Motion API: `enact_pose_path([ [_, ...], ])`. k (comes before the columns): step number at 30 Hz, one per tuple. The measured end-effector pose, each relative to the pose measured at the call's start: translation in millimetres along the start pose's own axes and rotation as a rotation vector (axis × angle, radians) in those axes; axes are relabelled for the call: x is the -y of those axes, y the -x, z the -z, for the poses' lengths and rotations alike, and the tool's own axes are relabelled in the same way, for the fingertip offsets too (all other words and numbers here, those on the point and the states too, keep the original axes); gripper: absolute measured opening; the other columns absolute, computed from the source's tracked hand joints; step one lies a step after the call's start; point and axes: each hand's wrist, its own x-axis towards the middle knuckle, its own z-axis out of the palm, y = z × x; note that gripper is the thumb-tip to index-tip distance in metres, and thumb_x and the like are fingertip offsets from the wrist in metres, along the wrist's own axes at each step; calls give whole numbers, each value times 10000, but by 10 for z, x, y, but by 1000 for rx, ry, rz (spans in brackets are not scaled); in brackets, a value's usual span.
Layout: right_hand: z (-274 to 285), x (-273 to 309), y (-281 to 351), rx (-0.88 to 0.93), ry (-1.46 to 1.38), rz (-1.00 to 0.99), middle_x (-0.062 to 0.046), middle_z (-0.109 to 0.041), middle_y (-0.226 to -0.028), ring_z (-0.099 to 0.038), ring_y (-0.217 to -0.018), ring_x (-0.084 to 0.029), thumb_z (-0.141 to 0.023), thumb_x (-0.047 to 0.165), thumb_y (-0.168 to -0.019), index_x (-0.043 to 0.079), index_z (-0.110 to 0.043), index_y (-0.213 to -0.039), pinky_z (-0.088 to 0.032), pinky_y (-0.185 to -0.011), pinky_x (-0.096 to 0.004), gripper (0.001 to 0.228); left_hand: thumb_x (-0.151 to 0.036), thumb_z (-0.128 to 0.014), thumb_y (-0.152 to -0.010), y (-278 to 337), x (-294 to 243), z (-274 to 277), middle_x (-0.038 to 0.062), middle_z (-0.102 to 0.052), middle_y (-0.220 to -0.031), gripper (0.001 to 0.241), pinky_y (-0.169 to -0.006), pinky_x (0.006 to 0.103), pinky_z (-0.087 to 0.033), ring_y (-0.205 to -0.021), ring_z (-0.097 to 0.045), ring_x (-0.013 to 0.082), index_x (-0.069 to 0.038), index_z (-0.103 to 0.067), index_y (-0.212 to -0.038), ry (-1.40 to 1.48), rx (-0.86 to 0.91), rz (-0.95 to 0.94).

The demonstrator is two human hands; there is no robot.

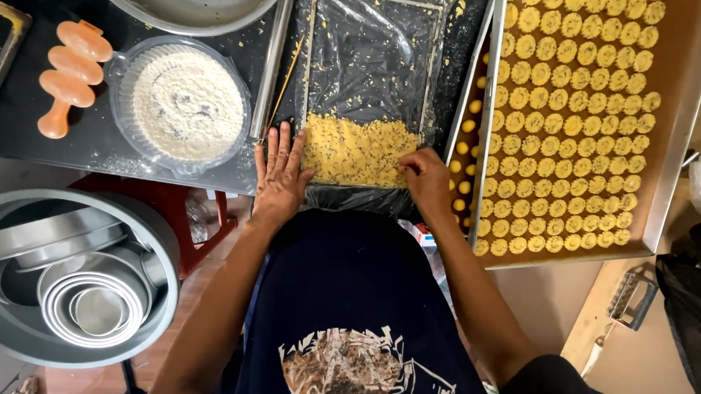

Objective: The person presses dough into a mold to form small cookies on a tray.

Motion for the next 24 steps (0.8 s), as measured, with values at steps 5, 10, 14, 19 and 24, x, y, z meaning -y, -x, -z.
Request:
enact_pose_path([
  [5, 79, -176, 179, -114, 252, 118, -103, -673, -1210, -707, -1020, -247, -638, -54, -941, 79, -750, -1177, -602, -872, -370, 293, -398, -541, -1059, 11, 19, -13, 172, -106, -1733, 723, -1264, 607, -79, -1597, -84, 384, -150, -227, -1661, -4, -33, -31],
  [10, 28, 30, 401, -4, 761, 381, -89, -356, -1654, -273, -1508, -420, -596, 204, -993, 153, -599, -1450, -195, -1190, -630, 459, -391, -551, -1050, 6, 25, -34, 174, -115, -1731, 728, -1254, 625, -87, -1595, -89, 395, -145, -240, -1661, -2, -35, -32],
  [14, -2, 66, 444, 122, 844, 270, -64, -198, -1730, -63, -1600, -366, -539, 391, -1056, 181, -500, -1554, 43, -1217, -701, 541, -386, -563, -1053, 14, 30, -61, 167, -117, -1736, 724, -1267, 622, -80, -1604, -80, 381, -148, -245, -1659, 8, -56, -34],
  [19, -6, 49, 423, 136, 790, 220, -92, -168, -1718, -62, -1579, -373, -517, 384, -1056, 184, -442, -1569, 14, -1202, -687, 556, -381, -561, -1036, -40, -26, 21, 173, -90, -1721, 728, -1254, 602, -38, -1590, -42, 371, -138, -244, -1645, -4, 14, -2],
  [24, -150, 141, 353, 78, 438, 199, -119, -128, -1781, -103, -1653, -331, -366, 343, -1140, 124, -184, -1694, -90, -1342, -578, 623, -347, -471, -1136, -14, -71, -192, 128, -114, -1762, 663, -1276, 489, -34, -1606, -53, 303, -113, -222, -1703, -484, -91, -141],
])
